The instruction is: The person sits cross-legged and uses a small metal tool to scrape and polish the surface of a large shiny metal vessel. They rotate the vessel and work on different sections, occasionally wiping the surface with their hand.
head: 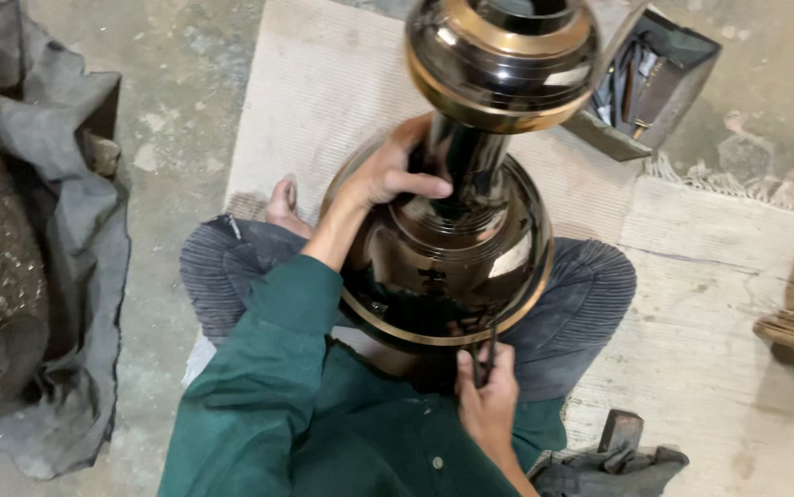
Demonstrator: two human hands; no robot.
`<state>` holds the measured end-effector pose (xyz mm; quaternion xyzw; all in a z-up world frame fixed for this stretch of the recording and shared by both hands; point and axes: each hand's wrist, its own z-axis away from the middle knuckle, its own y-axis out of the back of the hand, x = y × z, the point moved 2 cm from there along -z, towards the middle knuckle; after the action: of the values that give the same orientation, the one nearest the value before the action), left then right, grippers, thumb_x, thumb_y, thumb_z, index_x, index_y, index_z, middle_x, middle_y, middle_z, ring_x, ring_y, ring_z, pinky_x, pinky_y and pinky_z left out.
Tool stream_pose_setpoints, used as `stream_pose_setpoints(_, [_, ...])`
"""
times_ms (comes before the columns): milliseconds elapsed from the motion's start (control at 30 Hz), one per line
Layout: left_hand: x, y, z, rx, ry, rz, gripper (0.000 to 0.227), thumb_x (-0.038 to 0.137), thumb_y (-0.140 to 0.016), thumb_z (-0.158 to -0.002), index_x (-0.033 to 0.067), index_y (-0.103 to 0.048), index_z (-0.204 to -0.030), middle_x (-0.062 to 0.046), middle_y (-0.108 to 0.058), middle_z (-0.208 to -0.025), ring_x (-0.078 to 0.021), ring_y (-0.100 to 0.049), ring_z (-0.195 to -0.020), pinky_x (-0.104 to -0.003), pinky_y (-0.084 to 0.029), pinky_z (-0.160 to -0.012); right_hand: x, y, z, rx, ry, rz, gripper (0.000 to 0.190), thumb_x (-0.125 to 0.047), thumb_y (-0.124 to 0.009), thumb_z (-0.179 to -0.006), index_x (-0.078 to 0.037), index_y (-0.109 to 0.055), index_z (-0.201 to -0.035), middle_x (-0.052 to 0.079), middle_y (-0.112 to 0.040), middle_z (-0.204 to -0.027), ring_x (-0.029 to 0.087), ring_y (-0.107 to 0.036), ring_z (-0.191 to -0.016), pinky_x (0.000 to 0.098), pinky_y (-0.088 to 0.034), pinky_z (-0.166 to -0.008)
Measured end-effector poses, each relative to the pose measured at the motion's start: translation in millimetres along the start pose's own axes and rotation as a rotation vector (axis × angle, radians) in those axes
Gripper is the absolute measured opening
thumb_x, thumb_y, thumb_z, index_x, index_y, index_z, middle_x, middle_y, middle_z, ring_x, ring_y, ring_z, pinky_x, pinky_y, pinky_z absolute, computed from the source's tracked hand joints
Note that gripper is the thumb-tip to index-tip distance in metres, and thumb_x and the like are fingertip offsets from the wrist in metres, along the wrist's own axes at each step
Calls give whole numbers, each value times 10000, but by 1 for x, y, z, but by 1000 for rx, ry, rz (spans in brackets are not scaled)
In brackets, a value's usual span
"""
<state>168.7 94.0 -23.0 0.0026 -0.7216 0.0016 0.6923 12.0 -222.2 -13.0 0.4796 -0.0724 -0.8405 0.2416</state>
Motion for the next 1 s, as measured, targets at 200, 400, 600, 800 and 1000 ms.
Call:
stream_pose_setpoints(200, [77,-30,71,556,-187,-641,625,340,-795,-925,-41,-573,-1369,-222,-659,-1325,-353,-683,-1239,-442,-575,-1073,-33,60,-5,-12,183,218,361,-62,-834,-794,-28,-531,-987,0,-548,-689,74,-499,-602,244,-417,-531])
stream_pose_setpoints(400, [155,-96,132,93,-734,-1086,286,179,-679,-954,26,-686,-1195,-130,-704,-1180,-292,-683,-1173,-459,-528,-1078,-81,66,-10,-209,350,76,428,-6,-829,-806,-33,-531,-1112,8,-532,-840,69,-484,-728,222,-455,-646])
stream_pose_setpoints(600, [151,-107,137,-53,-690,-1305,268,217,-635,-977,-24,-700,-1075,-146,-714,-1076,-301,-700,-1083,-435,-558,-1007,-111,59,5,-547,188,-260,621,-56,-830,-766,-19,-505,-1294,66,-653,-1000,141,-675,-806,294,-573,-711])
stream_pose_setpoints(800, [118,-81,126,61,-527,-639,211,29,-644,-976,119,-742,-1140,-36,-784,-1031,-202,-767,-899,-285,-596,-769,-157,81,-33,-401,646,69,644,-189,-856,-713,-28,-663,-1306,87,-729,-1074,148,-721,-907,300,-614,-796])
stream_pose_setpoints(1000, [88,-53,91,-60,-70,-141,167,136,-735,-973,79,-759,-1128,-29,-819,-878,-94,-663,-631,-263,-473,-548,-181,46,-75,-453,731,209,359,-69,-784,-836,-30,-729,-1189,77,-781,-1026,125,-732,-900,250,-586,-778])
